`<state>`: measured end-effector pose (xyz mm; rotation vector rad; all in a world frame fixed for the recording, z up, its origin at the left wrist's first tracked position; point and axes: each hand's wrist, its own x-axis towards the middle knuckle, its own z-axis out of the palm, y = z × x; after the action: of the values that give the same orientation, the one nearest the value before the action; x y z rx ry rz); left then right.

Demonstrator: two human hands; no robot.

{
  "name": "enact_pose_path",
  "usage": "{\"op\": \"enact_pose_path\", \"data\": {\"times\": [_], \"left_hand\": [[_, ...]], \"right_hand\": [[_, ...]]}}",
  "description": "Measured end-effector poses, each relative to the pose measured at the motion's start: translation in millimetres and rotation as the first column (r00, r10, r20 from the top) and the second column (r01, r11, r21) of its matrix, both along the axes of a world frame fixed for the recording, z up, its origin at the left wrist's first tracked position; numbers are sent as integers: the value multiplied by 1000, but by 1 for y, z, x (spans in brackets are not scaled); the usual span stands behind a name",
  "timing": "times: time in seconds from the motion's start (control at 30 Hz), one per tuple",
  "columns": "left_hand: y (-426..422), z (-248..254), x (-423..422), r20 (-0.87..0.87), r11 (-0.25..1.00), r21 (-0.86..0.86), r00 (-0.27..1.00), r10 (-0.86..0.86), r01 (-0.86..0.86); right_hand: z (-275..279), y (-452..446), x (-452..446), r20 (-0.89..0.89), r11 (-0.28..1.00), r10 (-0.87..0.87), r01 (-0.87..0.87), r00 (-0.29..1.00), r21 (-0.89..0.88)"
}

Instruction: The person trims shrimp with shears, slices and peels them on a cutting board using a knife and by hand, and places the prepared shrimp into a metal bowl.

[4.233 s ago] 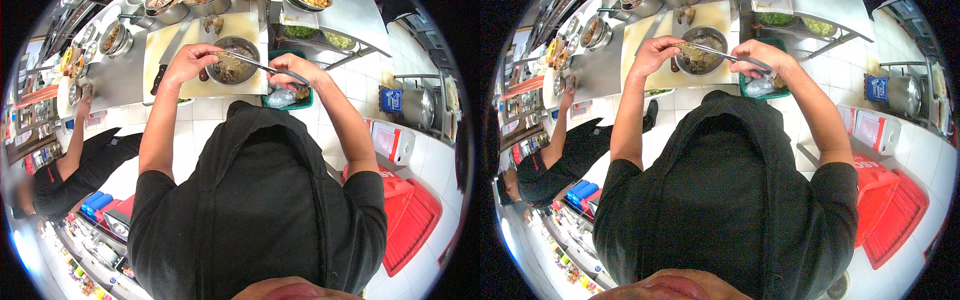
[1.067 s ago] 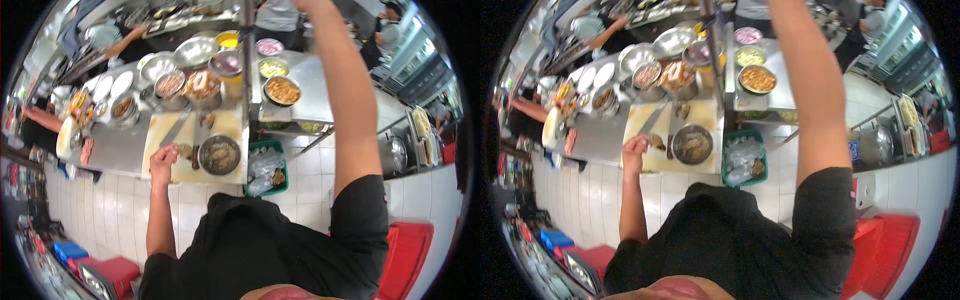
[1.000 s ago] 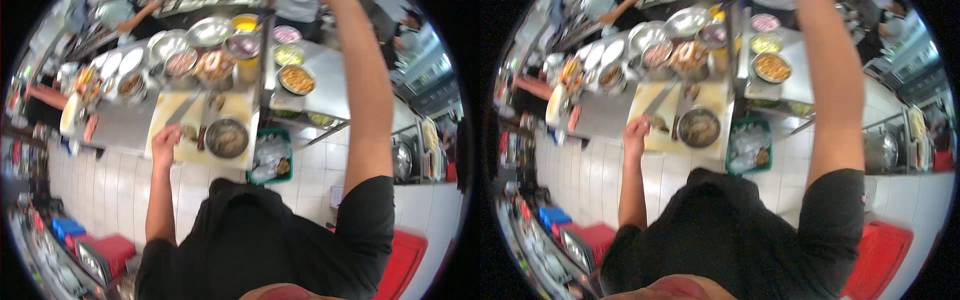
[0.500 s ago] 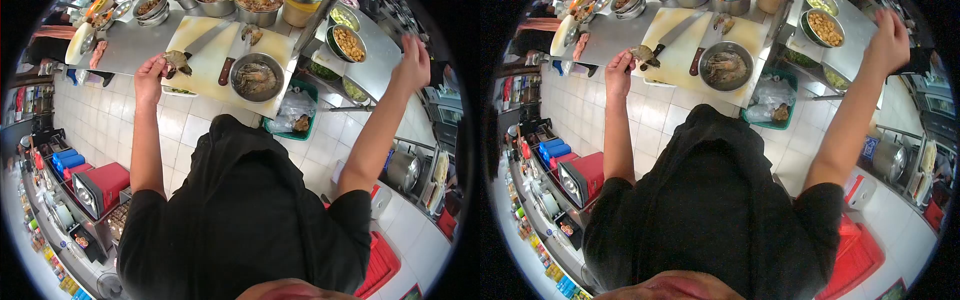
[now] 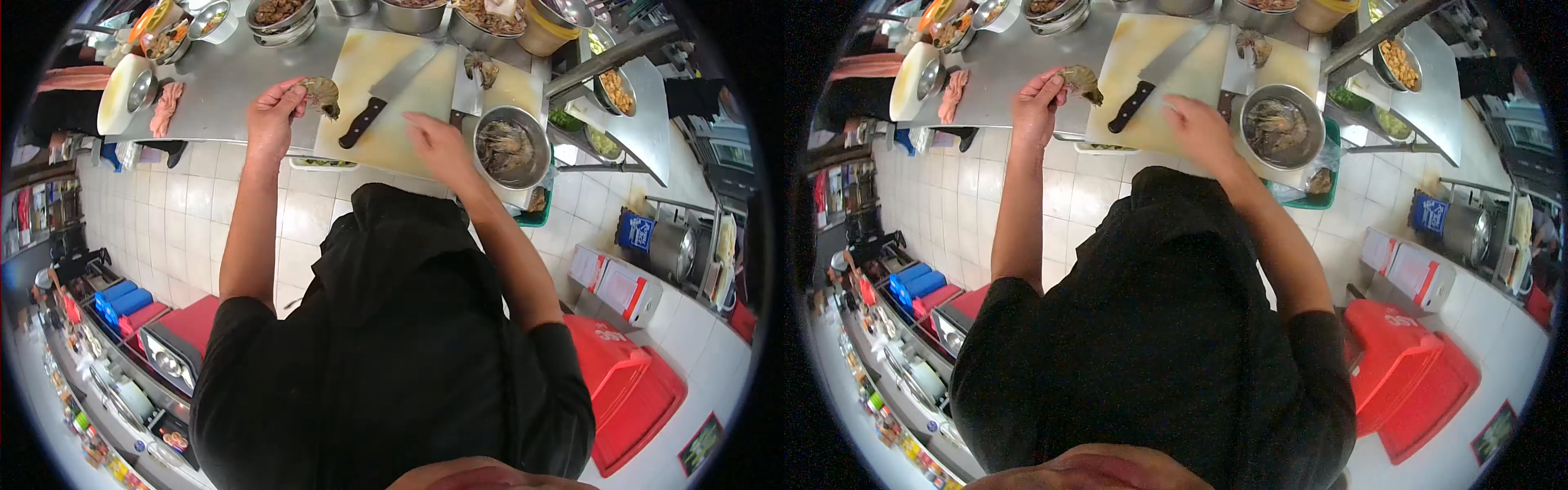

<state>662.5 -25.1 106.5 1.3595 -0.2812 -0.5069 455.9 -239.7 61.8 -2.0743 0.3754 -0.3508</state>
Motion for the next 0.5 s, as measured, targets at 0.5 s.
{"op": "enact_pose_path", "data": {"times": [0.5], "left_hand": [[86, -8, 4, -27, 998, 60, 999, 22, -20]], "right_hand": [[-64, 36, 31, -440, 895, -433, 434, 787, -104]]}}
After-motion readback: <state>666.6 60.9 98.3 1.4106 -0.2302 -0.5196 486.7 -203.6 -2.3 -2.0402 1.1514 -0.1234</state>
